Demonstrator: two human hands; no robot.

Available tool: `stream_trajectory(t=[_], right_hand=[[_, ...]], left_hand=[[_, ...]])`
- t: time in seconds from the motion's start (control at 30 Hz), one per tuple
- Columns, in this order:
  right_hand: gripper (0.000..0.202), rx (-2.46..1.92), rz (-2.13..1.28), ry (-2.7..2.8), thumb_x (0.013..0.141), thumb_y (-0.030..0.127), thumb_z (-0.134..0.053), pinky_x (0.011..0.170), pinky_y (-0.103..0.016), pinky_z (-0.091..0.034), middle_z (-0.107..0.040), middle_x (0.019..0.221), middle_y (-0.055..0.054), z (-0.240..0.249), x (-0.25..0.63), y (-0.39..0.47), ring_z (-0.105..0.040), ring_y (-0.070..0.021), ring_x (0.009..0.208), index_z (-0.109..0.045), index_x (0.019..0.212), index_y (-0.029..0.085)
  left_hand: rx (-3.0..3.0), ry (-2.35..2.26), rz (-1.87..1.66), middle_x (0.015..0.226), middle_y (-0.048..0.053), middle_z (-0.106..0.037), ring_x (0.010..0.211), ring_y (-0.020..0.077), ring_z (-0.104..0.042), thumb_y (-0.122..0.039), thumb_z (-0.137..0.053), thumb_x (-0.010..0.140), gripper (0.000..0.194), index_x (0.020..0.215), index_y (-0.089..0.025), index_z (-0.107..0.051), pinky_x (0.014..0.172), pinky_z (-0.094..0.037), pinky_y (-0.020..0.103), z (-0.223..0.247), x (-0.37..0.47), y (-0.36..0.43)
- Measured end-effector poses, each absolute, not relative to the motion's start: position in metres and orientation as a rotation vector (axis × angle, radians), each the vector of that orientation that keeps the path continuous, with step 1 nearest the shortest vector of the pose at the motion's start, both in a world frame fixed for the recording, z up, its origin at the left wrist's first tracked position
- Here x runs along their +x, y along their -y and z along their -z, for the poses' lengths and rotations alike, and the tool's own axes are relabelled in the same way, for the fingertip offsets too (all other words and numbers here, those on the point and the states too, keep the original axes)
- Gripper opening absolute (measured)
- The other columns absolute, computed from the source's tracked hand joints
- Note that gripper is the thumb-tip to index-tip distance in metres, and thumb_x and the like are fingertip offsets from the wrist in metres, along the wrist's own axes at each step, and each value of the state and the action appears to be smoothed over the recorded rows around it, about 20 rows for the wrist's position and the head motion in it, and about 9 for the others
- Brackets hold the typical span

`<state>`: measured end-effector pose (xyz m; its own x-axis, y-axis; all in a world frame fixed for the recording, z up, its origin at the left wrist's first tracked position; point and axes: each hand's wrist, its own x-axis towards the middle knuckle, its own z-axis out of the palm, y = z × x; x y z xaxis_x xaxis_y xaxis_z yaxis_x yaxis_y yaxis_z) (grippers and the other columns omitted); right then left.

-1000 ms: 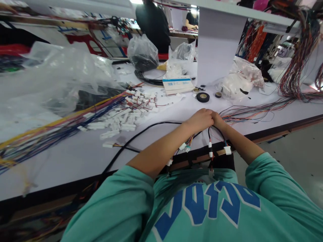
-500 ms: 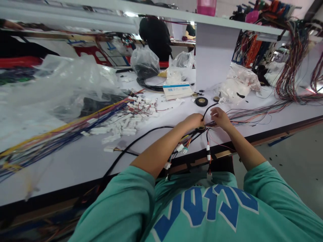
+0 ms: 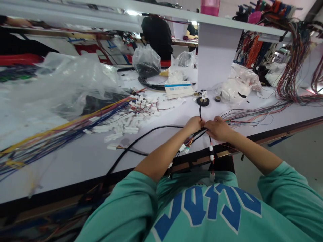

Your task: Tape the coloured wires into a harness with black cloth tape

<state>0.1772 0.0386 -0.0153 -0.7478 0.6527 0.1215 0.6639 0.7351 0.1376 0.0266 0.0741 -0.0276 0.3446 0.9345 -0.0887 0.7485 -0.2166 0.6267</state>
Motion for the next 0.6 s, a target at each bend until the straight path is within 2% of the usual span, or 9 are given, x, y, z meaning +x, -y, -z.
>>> stream_trajectory(t=[0.1, 0.2, 0.3, 0.4, 0.6], right_hand=[[0.028, -1.312, 0.321, 2.864, 0.087, 0.024, -0.042, 0.089, -0.037, -0.025, -0.064, 0.099, -0.013, 0.011, 0.183, -0.052, -0.058, -0.0218, 0.088, -0.056, 0.107, 0.012], [0.026, -1.45, 0.229, 2.881, 0.087, 0.02, -0.04, 0.089, -0.037, -0.023, -0.063, 0.105, -0.011, 0.013, 0.181, -0.064, -0.057, -0.0221, 0.095, -0.056, 0.106, 0.014], [0.028, -1.514, 0.035, 2.887, 0.085, 0.016, -0.039, 0.085, -0.035, -0.025, -0.062, 0.111, -0.01, 0.013, 0.177, -0.07, -0.055, -0.0214, 0.103, -0.056, 0.108, 0.016], [0.031, -1.545, -0.059, 2.892, 0.085, 0.018, -0.038, 0.082, -0.034, -0.026, -0.061, 0.112, -0.01, 0.009, 0.175, -0.071, -0.054, -0.0217, 0.105, -0.056, 0.11, 0.017], [0.033, -1.557, 0.192, 2.979, 0.085, 0.021, -0.038, 0.083, -0.038, -0.024, -0.062, 0.104, -0.012, 0.002, 0.165, -0.072, -0.059, -0.0241, 0.096, -0.059, 0.111, 0.018]], left_hand=[[2.061, -1.467, -0.479, 0.069, 0.007, -0.064, 0.067, 0.0161, -0.058, -0.019, -0.041, 0.081, 0.026, 0.077, -0.011, -0.065, 0.066, -0.042, 0.026, 0.03, 0.027, -0.07], [2.072, -1.439, -0.515, 0.077, 0.007, -0.067, 0.074, 0.0164, -0.059, -0.019, -0.041, 0.08, 0.025, 0.076, -0.013, -0.066, 0.07, -0.042, 0.025, 0.032, 0.028, -0.067], [2.03, -1.44, -0.522, 0.076, 0.005, -0.067, 0.071, 0.0166, -0.06, -0.029, -0.052, 0.076, 0.02, 0.076, -0.014, -0.066, 0.065, -0.042, 0.025, 0.036, 0.029, -0.067], [1.945, -1.537, -0.546, 0.072, 0.004, -0.067, 0.067, 0.0175, -0.06, -0.036, -0.06, 0.071, 0.023, 0.077, -0.014, -0.067, 0.059, -0.04, 0.025, 0.042, 0.032, -0.07], [1.946, -1.563, -0.579, 0.081, 0.006, -0.07, 0.077, 0.0185, -0.063, -0.028, -0.055, 0.076, 0.021, 0.085, -0.016, -0.069, 0.065, -0.042, 0.025, 0.049, 0.035, -0.075]])
